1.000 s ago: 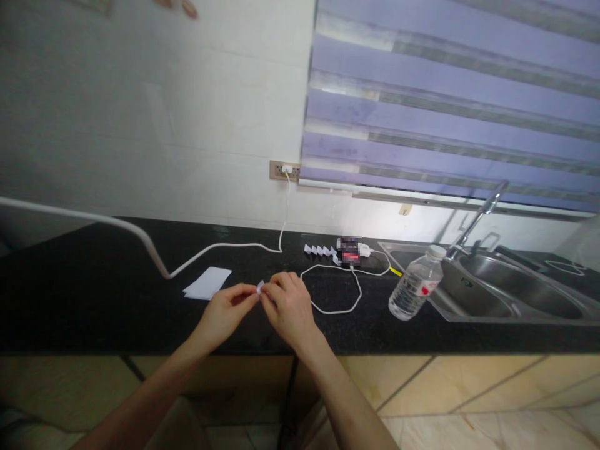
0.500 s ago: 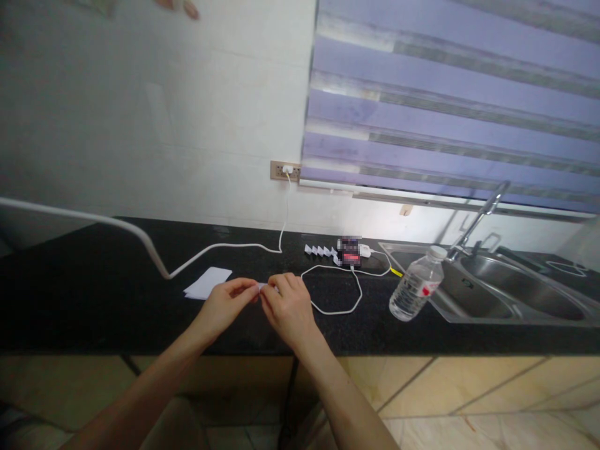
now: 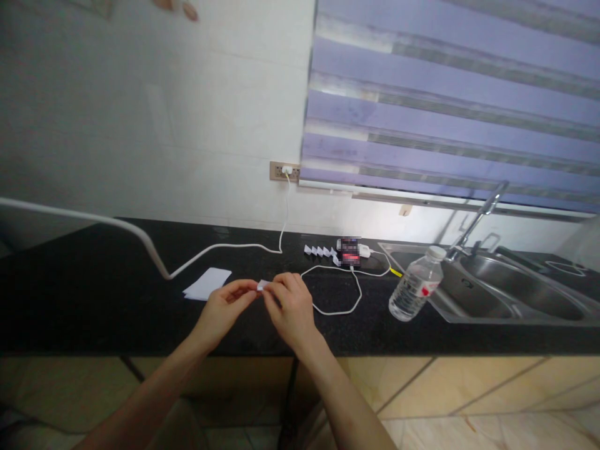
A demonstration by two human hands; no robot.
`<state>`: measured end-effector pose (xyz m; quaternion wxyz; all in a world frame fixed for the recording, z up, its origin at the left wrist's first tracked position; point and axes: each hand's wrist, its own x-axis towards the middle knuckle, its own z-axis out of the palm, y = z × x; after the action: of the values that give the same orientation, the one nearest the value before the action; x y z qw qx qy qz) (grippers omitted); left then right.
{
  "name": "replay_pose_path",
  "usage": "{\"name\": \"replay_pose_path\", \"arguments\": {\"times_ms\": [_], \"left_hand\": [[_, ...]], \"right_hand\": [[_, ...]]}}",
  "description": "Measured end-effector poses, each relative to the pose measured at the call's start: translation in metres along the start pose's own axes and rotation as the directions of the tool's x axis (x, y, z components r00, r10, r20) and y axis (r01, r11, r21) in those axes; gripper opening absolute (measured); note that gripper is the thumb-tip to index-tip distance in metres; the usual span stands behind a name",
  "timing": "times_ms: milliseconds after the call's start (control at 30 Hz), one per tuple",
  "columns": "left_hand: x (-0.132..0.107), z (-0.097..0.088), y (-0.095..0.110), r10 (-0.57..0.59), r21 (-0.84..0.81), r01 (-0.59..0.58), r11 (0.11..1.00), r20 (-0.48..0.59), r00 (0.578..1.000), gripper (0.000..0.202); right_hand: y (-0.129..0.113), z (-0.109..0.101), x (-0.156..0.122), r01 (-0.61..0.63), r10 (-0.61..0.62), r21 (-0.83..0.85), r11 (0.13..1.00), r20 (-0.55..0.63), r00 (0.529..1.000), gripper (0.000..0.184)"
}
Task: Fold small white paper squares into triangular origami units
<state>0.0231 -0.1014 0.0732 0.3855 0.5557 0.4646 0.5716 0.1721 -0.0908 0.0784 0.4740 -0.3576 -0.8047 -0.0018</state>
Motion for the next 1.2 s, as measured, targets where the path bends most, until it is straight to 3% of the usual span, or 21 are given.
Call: {"name": "replay_pose_path", "arguments": {"times_ms": [300,800,967,1200], "left_hand": [[-0.001,0.004,-0.003,0.055,0.011,-0.055,0.998,-0.014,0.998,0.012],[-0.003,0.005,-0.002,0.028,0.014,-0.028,1.000,0.004,1.000,0.012],[-0.003,0.004,-0.002,0.030,0.062,-0.029,0.998,-0.016,0.999,0.012],[-0.004,0.003,0.001,0.058,0.088,-0.057,0.995,-0.012,0.998,0.010]], "right_hand": [[0.003,0.006,-0.002,-0.118,0.132,0.213,0.970,-0.052,0.990,0.007],[-0.002,-0.001,-0.003,-0.096,0.092,0.180,0.979,0.029,0.995,0.014],[0.002,-0.005,0.000,-0.152,0.164,0.221,0.963,-0.035,0.986,0.013],[0.006,-0.003,0.004,-0.198,0.167,0.347,0.917,0.118,0.979,0.011]]}}
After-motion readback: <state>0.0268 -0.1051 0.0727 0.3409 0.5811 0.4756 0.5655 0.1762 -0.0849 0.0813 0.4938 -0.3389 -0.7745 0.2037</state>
